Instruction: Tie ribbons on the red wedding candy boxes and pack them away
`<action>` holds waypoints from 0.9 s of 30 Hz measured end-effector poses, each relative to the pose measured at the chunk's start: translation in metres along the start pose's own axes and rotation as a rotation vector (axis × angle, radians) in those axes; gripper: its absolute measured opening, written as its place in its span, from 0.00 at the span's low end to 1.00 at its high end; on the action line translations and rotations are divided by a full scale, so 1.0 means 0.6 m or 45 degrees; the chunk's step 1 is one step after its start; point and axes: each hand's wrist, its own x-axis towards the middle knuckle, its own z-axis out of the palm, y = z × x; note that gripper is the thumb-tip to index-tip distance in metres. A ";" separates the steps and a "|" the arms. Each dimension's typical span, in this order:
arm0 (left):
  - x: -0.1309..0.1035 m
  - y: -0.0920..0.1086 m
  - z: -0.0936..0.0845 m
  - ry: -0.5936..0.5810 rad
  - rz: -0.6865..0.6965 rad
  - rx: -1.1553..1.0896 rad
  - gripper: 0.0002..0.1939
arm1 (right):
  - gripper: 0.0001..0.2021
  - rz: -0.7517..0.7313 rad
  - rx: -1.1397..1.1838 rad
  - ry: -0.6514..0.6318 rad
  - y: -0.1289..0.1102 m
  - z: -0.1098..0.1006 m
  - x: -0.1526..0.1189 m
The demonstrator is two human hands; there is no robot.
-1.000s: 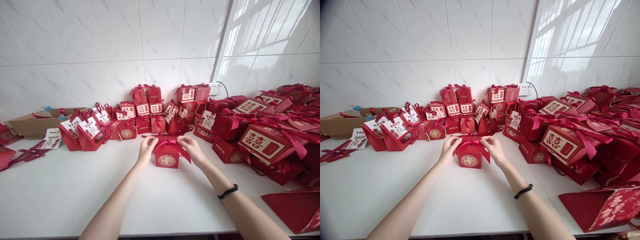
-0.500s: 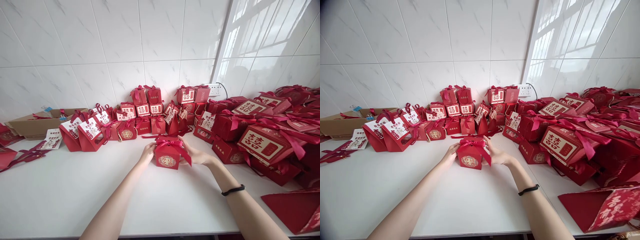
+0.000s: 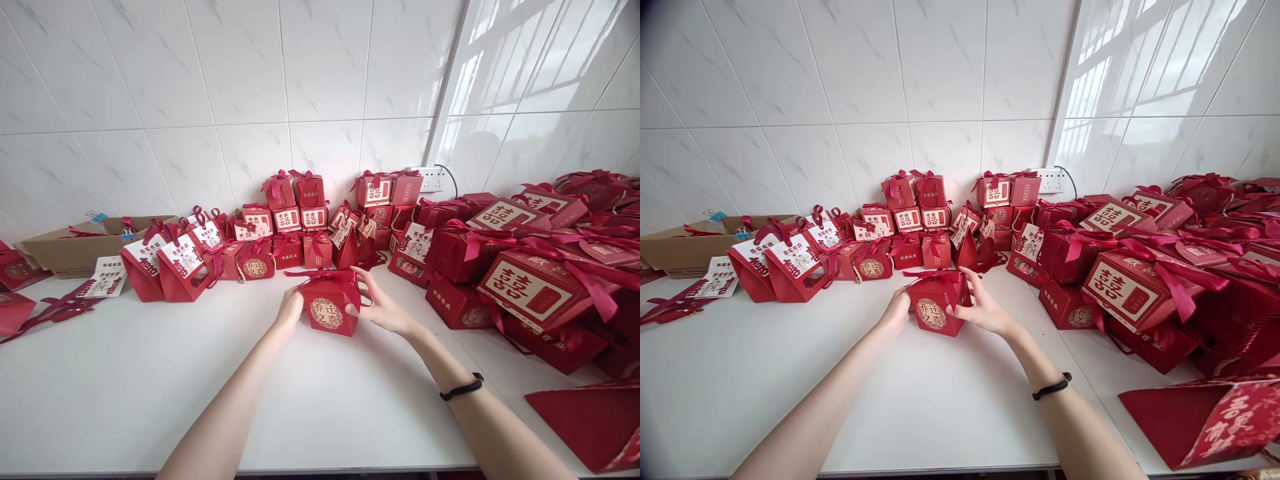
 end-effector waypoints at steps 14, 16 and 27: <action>-0.018 0.021 0.010 -0.267 0.292 -0.101 0.24 | 0.30 0.604 1.017 0.120 -0.016 -0.003 0.002; -0.023 0.023 0.010 -0.365 0.335 -0.102 0.26 | 0.30 0.622 1.122 0.064 -0.016 -0.005 0.001; -0.024 0.021 0.012 -0.387 0.303 -0.018 0.29 | 0.32 0.639 1.091 -0.006 -0.006 -0.005 0.004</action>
